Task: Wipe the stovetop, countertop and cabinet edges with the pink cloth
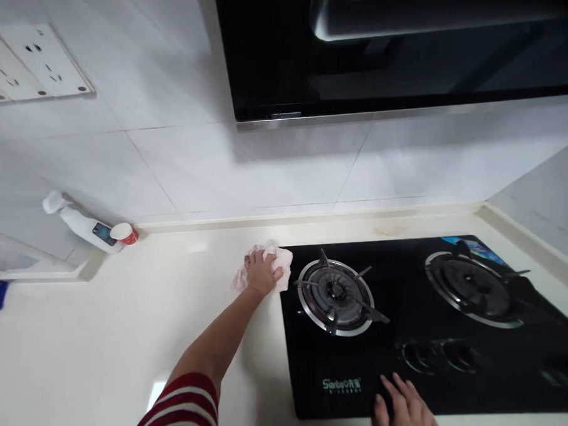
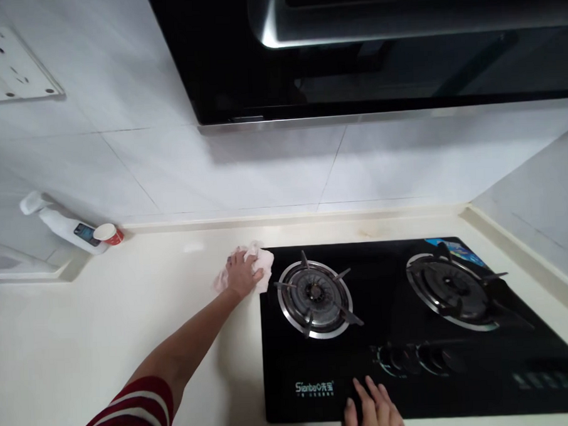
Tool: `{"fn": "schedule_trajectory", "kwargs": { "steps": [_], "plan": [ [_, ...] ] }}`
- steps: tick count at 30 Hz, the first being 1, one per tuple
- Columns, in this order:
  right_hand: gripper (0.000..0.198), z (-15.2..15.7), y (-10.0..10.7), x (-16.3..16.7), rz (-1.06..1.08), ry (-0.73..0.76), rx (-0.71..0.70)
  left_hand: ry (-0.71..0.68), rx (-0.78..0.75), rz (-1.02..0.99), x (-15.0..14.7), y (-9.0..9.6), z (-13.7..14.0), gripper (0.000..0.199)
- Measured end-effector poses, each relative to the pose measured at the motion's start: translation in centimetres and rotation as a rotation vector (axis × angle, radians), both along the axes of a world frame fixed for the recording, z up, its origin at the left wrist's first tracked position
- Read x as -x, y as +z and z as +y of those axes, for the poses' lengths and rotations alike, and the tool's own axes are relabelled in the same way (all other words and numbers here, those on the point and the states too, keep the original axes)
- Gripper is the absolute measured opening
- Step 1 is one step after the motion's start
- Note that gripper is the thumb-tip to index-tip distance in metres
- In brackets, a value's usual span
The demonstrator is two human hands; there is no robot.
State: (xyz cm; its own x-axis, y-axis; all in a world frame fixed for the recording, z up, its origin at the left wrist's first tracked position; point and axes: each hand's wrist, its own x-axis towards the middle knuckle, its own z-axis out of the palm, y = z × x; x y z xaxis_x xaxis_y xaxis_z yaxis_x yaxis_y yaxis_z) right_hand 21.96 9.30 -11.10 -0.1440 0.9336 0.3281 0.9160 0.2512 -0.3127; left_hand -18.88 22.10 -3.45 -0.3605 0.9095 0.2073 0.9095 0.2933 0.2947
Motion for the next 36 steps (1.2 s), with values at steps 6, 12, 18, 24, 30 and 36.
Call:
{"fn": "schedule_trajectory", "kwargs": {
  "steps": [6,12,18,24,30,36],
  "plan": [
    [0.048,-0.4,1.3,1.4,-0.043,0.007,-0.036,-0.123,0.045,-0.011,-2.1,-0.4,-9.6,0.044],
    [0.051,0.4,2.0,3.0,0.006,-0.125,0.024,-0.4,0.105,-0.156,-7.2,-0.4,-22.0,0.045],
    [0.064,1.0,2.6,9.8,0.067,-0.203,-0.093,-0.342,0.121,-0.17,-8.0,-2.1,-28.4,0.047],
    [0.071,1.4,1.6,13.3,-0.018,-0.303,-0.1,-0.259,0.191,-0.206,-6.8,-3.0,-24.5,0.071],
    [0.068,1.3,2.3,13.2,-0.12,-0.353,-0.004,-0.028,0.164,-0.145,-1.0,-0.6,-11.3,0.071],
    [0.072,1.3,2.6,13.4,-0.156,-0.344,0.005,-0.017,0.157,-0.085,3.7,0.3,0.4,0.069]
  ]
}}
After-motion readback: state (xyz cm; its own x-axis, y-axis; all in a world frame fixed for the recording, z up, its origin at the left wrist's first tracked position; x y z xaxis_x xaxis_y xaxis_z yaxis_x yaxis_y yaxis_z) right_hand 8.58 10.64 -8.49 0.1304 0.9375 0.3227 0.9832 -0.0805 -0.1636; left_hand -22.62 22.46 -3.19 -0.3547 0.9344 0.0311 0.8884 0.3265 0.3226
